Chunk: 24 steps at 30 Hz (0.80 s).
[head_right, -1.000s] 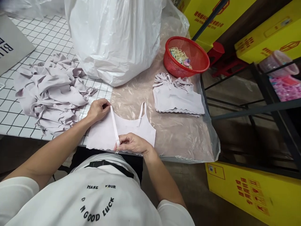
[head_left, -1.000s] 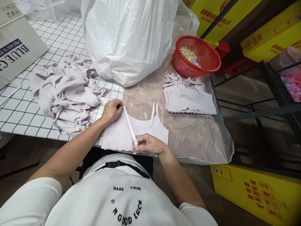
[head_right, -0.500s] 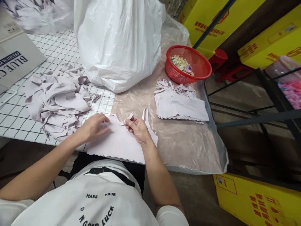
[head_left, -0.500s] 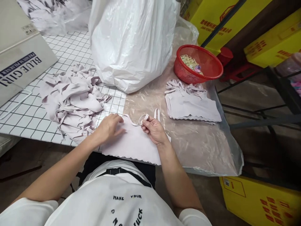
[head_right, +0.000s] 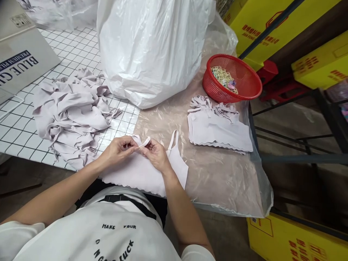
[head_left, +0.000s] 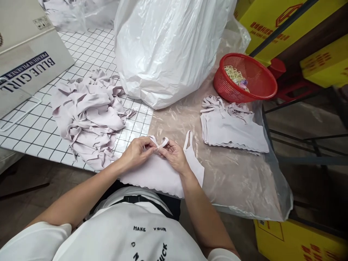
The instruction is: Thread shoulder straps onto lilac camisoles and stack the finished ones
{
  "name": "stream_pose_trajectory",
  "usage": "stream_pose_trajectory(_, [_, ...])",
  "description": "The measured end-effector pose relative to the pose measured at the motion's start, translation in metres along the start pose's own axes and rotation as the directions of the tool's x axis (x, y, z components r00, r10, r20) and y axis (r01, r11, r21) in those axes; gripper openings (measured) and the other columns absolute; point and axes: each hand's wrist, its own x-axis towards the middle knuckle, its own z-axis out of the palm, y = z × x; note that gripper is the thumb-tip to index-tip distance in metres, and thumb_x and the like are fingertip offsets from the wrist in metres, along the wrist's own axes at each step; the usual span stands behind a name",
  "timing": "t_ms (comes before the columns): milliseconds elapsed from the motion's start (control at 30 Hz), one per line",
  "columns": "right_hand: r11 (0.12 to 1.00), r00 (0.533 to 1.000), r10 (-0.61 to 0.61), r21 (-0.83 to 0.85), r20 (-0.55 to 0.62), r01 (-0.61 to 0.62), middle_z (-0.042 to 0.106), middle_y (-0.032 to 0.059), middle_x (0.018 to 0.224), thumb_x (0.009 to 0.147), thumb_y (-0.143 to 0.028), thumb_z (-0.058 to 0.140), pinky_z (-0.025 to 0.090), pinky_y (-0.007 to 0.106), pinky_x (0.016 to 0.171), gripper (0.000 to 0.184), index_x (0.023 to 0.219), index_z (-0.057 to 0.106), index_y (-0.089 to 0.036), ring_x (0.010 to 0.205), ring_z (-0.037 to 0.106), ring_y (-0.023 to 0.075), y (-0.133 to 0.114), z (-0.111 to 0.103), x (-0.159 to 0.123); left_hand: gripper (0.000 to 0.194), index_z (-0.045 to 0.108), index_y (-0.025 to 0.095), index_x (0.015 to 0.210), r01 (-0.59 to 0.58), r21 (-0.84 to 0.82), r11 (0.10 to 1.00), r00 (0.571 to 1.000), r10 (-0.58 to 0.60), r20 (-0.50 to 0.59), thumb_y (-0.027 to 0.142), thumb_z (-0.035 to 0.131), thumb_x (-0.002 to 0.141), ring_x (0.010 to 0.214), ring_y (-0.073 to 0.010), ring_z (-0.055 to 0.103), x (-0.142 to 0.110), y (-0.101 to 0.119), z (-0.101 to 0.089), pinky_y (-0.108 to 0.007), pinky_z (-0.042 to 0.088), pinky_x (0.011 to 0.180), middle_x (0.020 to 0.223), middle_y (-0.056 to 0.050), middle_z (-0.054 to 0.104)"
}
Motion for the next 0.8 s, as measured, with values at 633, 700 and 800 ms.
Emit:
stream_pose_trajectory(633, [0.732,0.909,-0.292,-0.542,0.298,0.413,0.054,0.0026,0.073,0.094,-0.030,0.056,0.040,0.032,0.071,0.022,0.075,0.060,-0.020,0.076,0.050,0.0178,-0.010,-0.017,-0.007,0.012,0.067,0.019,0.080,-0.093,0.438,0.894,0.988,0.027,0.153,0.026,0.061,0.087,0.080,-0.0206,0.051,-0.017,-0.027,0.008,-0.037,0.033,0.079,0.077,-0.004,0.063])
stream_pose_trajectory(700, [0.711,0.896,-0.303,-0.550,0.323,0.439,0.055,0.0030,0.074,0.095,-0.029,0.055,0.040,0.032,0.071,0.021,0.077,0.061,-0.020,0.076,0.049,0.0180,-0.010,-0.018,-0.007,0.013,0.069,0.020,0.081,-0.089,0.419,0.903,0.988,0.028,0.149,0.027,0.061,0.088,0.080,-0.0204,0.051,-0.018,-0.028,0.009,-0.037,0.033,0.079,0.076,-0.004,0.064])
stream_pose_trajectory(800, [0.681,0.886,-0.317,-0.569,0.338,0.460,0.054,0.0029,0.072,0.095,-0.029,0.055,0.040,0.033,0.071,0.022,0.076,0.060,-0.020,0.074,0.048,0.0181,-0.008,-0.019,-0.006,0.016,0.071,0.020,0.082,-0.088,0.398,0.913,0.987,0.027,0.158,0.029,0.060,0.090,0.080,-0.0203,0.051,-0.018,-0.027,0.008,-0.037,0.033,0.080,0.077,-0.004,0.067])
